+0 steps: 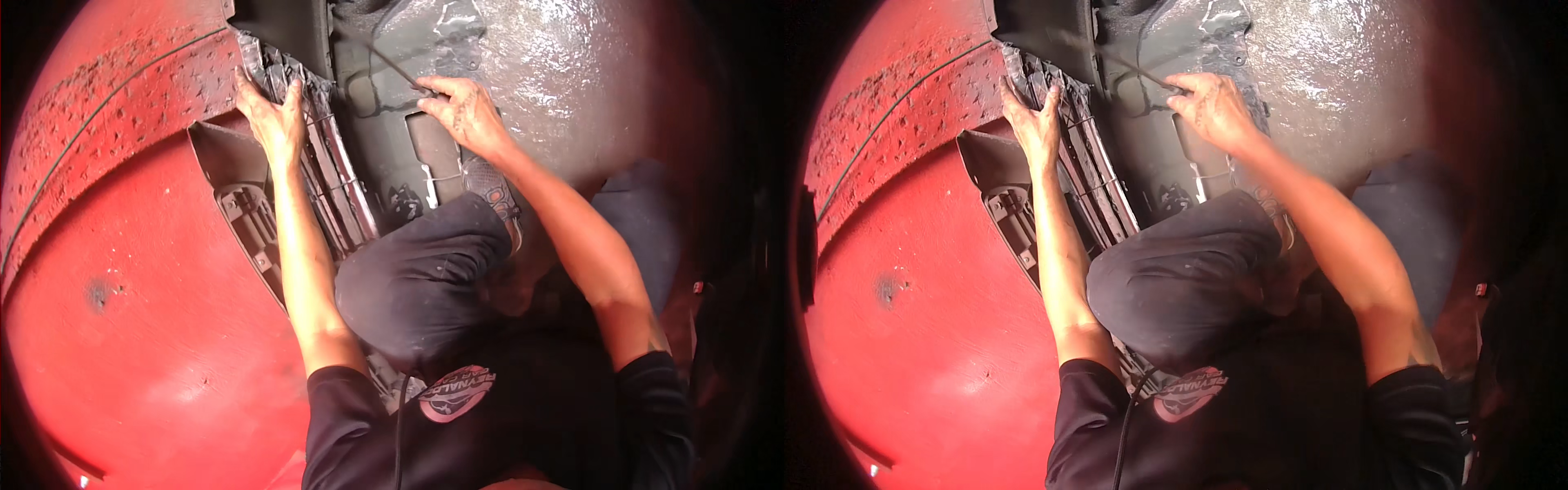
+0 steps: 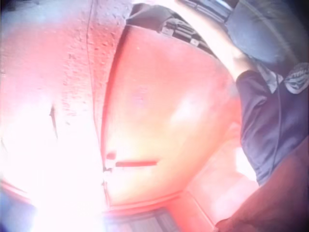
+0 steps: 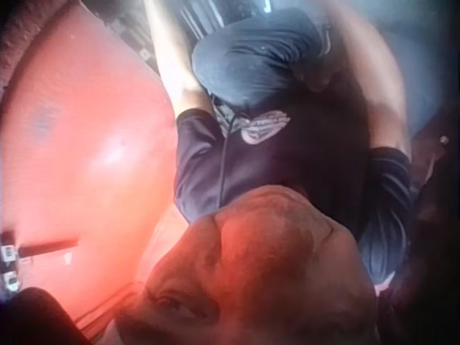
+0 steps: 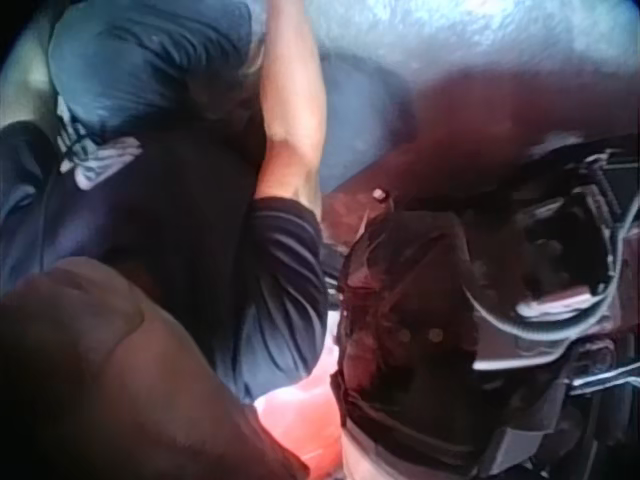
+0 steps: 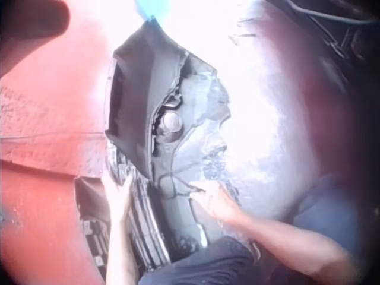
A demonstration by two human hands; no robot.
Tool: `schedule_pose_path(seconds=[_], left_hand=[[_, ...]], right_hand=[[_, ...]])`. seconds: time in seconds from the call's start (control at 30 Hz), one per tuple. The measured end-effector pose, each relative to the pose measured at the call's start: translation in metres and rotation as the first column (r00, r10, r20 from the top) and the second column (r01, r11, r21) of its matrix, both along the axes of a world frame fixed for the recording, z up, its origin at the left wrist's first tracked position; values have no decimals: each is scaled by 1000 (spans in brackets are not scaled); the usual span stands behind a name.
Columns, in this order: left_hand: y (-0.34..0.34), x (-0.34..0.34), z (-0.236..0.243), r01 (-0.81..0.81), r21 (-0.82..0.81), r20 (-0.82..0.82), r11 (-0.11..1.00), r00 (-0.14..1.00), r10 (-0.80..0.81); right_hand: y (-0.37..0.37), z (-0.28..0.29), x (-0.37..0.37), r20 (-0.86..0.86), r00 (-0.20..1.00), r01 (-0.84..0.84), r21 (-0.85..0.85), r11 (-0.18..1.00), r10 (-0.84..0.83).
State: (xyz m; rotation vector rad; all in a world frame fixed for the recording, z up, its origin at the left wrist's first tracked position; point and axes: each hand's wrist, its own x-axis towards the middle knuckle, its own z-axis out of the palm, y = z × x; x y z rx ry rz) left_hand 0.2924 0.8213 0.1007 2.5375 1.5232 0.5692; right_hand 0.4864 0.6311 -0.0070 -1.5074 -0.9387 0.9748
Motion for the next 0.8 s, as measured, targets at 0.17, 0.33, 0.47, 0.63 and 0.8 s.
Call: schedule_pose_path(seconds=[0.17, 0.33, 0.47, 0.63, 0.8], left_hand=[[-24, -8, -15, 165, 225, -365, 960, 928, -74], [-34, -10, -18, 214, 225, -513, 951, 855, -71], [-35, -4, -20, 154, 234, -499, 960, 866, -17], [-42, 3, -30, 225, 329, -613, 917, 790, 26], [-34, 0, -35, 207, 339, -515, 918, 857, -3]], right_hand=[[-9, -20, 4, -602, 795, -158, -95, 983, 69], [2, -21, -24, -609, 788, -97, 22, 995, 90], [18, -24, -71, -444, 895, 2, 117, 993, 51], [38, -30, -70, -813, 573, 17, -116, 993, -105], [34, -41, -68, -849, 516, -87, -183, 979, -112]])
